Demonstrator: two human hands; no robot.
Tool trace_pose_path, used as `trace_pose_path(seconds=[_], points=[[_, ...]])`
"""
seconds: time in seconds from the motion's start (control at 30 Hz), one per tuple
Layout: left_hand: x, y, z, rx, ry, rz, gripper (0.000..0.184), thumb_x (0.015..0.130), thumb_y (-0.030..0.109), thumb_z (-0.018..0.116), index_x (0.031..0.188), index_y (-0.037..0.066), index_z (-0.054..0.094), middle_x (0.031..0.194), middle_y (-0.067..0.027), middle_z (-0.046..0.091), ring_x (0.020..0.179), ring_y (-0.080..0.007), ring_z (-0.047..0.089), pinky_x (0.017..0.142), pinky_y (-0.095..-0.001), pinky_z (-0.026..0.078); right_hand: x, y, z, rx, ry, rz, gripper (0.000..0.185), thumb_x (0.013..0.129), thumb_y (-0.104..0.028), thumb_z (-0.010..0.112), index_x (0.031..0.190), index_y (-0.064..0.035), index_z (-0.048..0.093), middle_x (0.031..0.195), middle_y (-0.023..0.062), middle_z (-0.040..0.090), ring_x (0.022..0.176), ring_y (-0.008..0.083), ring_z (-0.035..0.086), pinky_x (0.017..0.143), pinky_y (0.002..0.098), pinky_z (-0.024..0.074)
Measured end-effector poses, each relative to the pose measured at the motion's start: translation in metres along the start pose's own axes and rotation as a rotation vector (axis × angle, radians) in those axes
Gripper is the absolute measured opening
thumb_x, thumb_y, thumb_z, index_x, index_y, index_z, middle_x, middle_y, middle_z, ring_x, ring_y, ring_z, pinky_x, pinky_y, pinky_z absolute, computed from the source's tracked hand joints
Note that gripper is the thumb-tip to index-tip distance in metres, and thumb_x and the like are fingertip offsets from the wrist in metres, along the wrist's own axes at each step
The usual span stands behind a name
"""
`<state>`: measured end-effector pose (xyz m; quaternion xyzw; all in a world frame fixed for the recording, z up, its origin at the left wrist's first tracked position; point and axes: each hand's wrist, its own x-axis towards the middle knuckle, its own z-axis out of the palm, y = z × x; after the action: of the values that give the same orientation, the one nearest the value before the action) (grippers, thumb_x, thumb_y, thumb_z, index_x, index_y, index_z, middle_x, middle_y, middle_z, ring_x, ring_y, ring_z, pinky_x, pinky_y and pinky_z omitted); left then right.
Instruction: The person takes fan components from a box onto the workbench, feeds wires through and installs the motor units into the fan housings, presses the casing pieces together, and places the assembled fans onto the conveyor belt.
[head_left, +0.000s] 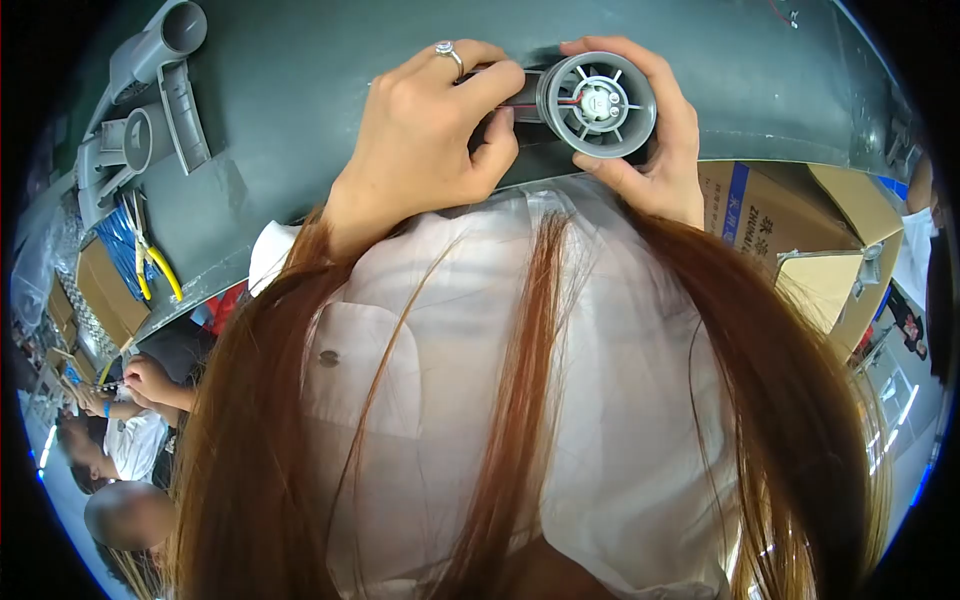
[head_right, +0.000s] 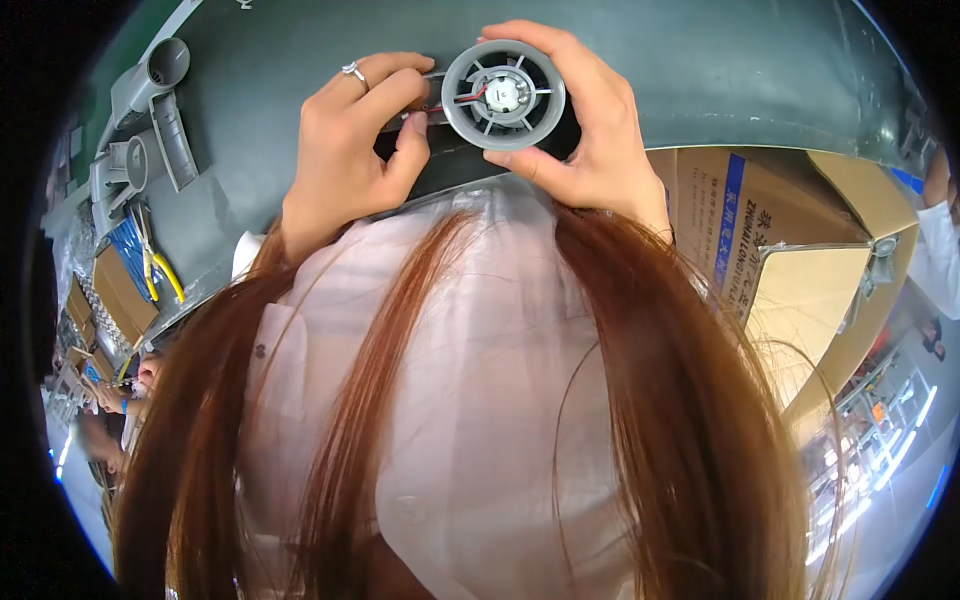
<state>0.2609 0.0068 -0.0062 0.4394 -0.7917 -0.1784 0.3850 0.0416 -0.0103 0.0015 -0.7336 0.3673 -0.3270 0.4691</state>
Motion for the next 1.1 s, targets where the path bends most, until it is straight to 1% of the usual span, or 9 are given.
trace_pose_path(seconds=[0.13, 0.17, 0.27, 0.4, 0.47, 0.57, 0.9, 1.0, 1.1], points=[[0.003, -0.001, 0.002, 0.046, -0.027, 0.054, 0.010, 0.073, 0.007, 0.066, 0.082, 0.007, 0.062, 0.085, -0.0066, 0.066, 0.065, -0.0267, 0.061, 0.056, -0.0374, 0.050, -0.001, 0.002, 0.003, 0.190, 0.031, 0.041, 0.071, 0.073, -0.020, 0.071, 0.134, 0.0031, 0.040, 0.128, 0.0186, 0.055, 0.114, 0.0214, 0.056, 0.100, 0.0338, 0.0418], [0.002, -0.002, 0.003, 0.062, -0.038, 0.066, 0.010, 0.075, 0.008, 0.067, 0.083, 0.007, 0.062, 0.085, -0.0065, 0.066, 0.065, -0.0271, 0.061, 0.056, -0.0376, 0.049, -0.001, -0.004, 0.005, 0.215, 0.060, 0.071, 0.074, 0.070, -0.021, 0.071, 0.133, 0.0039, 0.041, 0.125, 0.0172, 0.057, 0.113, 0.0212, 0.056, 0.100, 0.0331, 0.0410], [0.002, -0.002, 0.002, 0.002, -0.085, -0.004, 0.007, 0.079, 0.010, 0.066, 0.083, 0.007, 0.062, 0.083, -0.0080, 0.065, 0.066, -0.0287, 0.060, 0.056, -0.0389, 0.048, -0.005, -0.010, 0.007, 0.350, 0.118, 0.207, 0.081, 0.068, -0.025, 0.065, 0.138, 0.0047, 0.037, 0.124, 0.0155, 0.057, 0.117, 0.0214, 0.053, 0.103, 0.0326, 0.0354], [0.007, 0.008, -0.009, -0.072, -0.206, -0.151, 0.007, 0.085, 0.006, 0.063, 0.087, 0.000, 0.063, 0.077, -0.0126, 0.064, 0.068, -0.0276, 0.061, 0.062, -0.0325, 0.047, -0.007, -0.022, 0.008, 0.564, 0.152, 0.224, 0.080, 0.073, -0.030, 0.062, 0.139, 0.0058, 0.036, 0.127, 0.0144, 0.054, 0.121, 0.0210, 0.049, 0.105, 0.0312, 0.0323], [0.011, 0.010, -0.012, -0.107, -0.213, -0.198, 0.009, 0.086, 0.009, 0.063, 0.087, 0.000, 0.063, 0.072, -0.0124, 0.063, 0.064, -0.0257, 0.059, 0.060, -0.0308, 0.046, -0.006, -0.020, 0.008, 0.525, 0.149, 0.241, 0.079, 0.075, -0.030, 0.061, 0.140, 0.0060, 0.035, 0.127, 0.0142, 0.053, 0.121, 0.0206, 0.048, 0.105, 0.0310, 0.0322], [0.014, 0.012, -0.015, -0.187, -0.195, -0.249, 0.010, 0.085, 0.011, 0.062, 0.082, 0.002, 0.062, 0.065, -0.0146, 0.060, 0.059, -0.0314, 0.058, 0.055, -0.0373, 0.043, -0.005, -0.019, 0.004, 0.549, 0.119, 0.171, 0.079, 0.079, -0.035, 0.062, 0.140, 0.0063, 0.034, 0.127, 0.0146, 0.054, 0.121, 0.0206, 0.049, 0.104, 0.0314, 0.0329], [0.016, 0.016, -0.016, -0.185, -0.220, -0.253, 0.010, 0.085, 0.012, 0.063, 0.082, 0.002, 0.063, 0.065, -0.0148, 0.060, 0.058, -0.0307, 0.058, 0.054, -0.0370, 0.043, -0.007, -0.014, 0.004, 0.459, 0.119, 0.117, 0.085, 0.080, -0.046, 0.063, 0.139, 0.0076, 0.035, 0.123, 0.0142, 0.057, 0.116, 0.0198, 0.052, 0.101, 0.0309, 0.0356], [0.017, 0.018, -0.015, -0.172, -0.204, -0.230, 0.009, 0.084, 0.011, 0.063, 0.082, 0.003, 0.063, 0.065, -0.0146, 0.060, 0.058, -0.0308, 0.059, 0.053, -0.0373, 0.043, -0.006, -0.019, 0.002, 0.436, 0.097, 0.050, 0.086, 0.077, -0.045, 0.066, 0.138, 0.0074, 0.036, 0.121, 0.0132, 0.058, 0.114, 0.0188, 0.054, 0.100, 0.0305, 0.0372], [0.016, 0.017, -0.012, -0.132, -0.169, -0.184, 0.008, 0.083, 0.011, 0.064, 0.081, 0.003, 0.063, 0.065, -0.0140, 0.060, 0.058, -0.0311, 0.059, 0.053, -0.0378, 0.044, -0.005, -0.021, 0.002, 0.483, 0.117, 0.097, 0.084, 0.073, -0.036, 0.073, 0.136, 0.0067, 0.039, 0.120, 0.0125, 0.058, 0.113, 0.0181, 0.055, 0.099, 0.0305, 0.0387]])
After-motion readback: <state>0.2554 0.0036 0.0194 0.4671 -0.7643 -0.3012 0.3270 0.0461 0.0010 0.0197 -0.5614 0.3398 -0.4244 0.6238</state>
